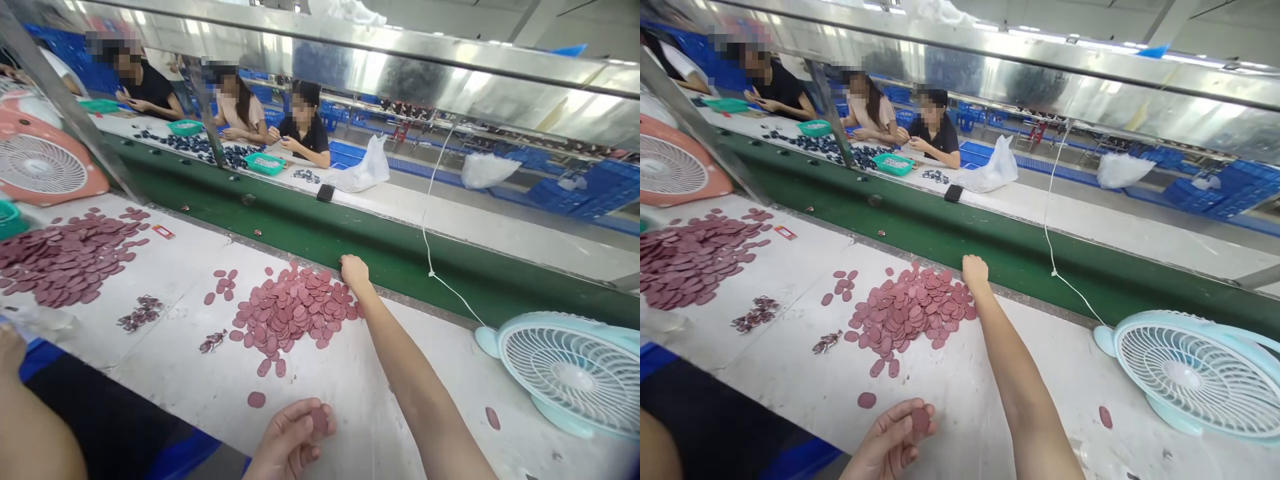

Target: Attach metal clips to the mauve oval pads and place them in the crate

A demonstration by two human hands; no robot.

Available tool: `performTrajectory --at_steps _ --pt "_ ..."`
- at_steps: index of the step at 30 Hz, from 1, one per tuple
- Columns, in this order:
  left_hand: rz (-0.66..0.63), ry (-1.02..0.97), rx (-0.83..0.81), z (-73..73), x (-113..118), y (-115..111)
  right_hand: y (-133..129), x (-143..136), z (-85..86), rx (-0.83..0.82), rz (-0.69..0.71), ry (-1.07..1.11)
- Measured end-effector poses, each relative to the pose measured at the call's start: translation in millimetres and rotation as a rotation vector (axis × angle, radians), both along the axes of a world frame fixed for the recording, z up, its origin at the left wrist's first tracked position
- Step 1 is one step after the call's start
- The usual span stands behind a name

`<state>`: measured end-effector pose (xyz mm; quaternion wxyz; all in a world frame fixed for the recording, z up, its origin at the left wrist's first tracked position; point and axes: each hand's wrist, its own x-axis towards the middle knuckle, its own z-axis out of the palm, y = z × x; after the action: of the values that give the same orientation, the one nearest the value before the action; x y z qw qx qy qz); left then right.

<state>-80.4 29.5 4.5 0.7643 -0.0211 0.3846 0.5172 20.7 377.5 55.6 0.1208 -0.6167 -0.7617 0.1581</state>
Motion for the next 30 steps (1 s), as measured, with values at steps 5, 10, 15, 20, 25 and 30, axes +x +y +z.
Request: performTrajectory --at_steps 5,10,15,20,25,30 --pt "0.007 0.023 0.038 2.5 1.8 6.5 -33.9 17.9 15.3 -0.011 -0.088 0.201" --pt "-0.017 0.035 0.114 5.3 5.9 13.4 -152.2 63.5 28.8 -0.078 -0.09 0.514" --pt "-0.116 0.071 0.23 5.4 18.4 10.6 -288.0 99.7 20.5 -0.304 -0.216 1.038" --pt "-0.213 0.123 0.303 9.2 39.1 1.1 -348.6 108.5 5.9 -0.471 -0.415 1.198" --pt "-0.302 0.171 0.286 10.2 53.7 -5.8 -365.9 115.5 4.7 -0.51 -0.478 1.269" --pt "-0.419 0.285 0.288 10.2 57.8 -9.1 -373.3 126.7 8.7 -0.532 -0.455 1.236"
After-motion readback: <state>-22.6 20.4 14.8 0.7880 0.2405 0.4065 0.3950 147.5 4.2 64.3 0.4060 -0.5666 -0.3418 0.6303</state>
